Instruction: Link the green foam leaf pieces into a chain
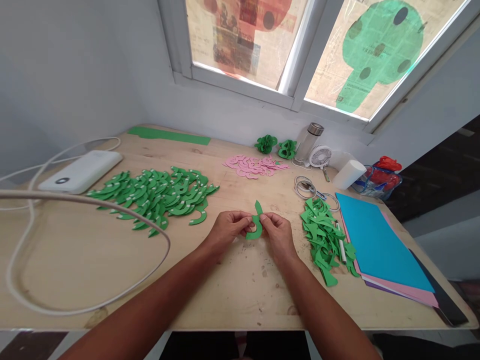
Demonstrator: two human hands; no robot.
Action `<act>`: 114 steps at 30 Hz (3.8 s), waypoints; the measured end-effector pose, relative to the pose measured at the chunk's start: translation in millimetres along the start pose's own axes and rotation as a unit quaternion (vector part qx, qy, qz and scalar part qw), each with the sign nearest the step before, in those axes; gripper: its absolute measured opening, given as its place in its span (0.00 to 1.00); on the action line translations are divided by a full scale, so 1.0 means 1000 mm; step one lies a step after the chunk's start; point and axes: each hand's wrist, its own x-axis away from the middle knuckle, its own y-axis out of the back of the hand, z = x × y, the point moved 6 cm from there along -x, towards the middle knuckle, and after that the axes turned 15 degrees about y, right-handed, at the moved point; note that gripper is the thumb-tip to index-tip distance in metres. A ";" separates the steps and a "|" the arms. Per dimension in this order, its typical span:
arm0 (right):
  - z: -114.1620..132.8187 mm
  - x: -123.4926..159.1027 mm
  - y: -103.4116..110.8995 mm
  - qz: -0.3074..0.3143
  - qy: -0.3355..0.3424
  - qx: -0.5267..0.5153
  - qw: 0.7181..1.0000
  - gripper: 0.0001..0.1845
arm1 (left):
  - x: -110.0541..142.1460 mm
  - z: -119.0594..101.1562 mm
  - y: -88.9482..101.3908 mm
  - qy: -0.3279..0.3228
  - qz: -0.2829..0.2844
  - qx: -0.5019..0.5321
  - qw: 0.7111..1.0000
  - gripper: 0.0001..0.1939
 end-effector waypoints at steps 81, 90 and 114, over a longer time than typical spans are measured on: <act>-0.004 0.000 -0.001 -0.008 0.008 0.042 0.999 0.13 | -0.002 0.001 0.001 -0.003 -0.007 -0.014 1.000 0.11; -0.003 -0.001 -0.001 -0.008 0.005 0.038 0.999 0.11 | 0.000 0.001 0.000 0.011 0.016 0.014 1.000 0.11; -0.004 0.001 -0.003 0.005 0.003 0.031 0.999 0.11 | 0.000 0.001 0.001 0.000 0.003 0.041 0.999 0.12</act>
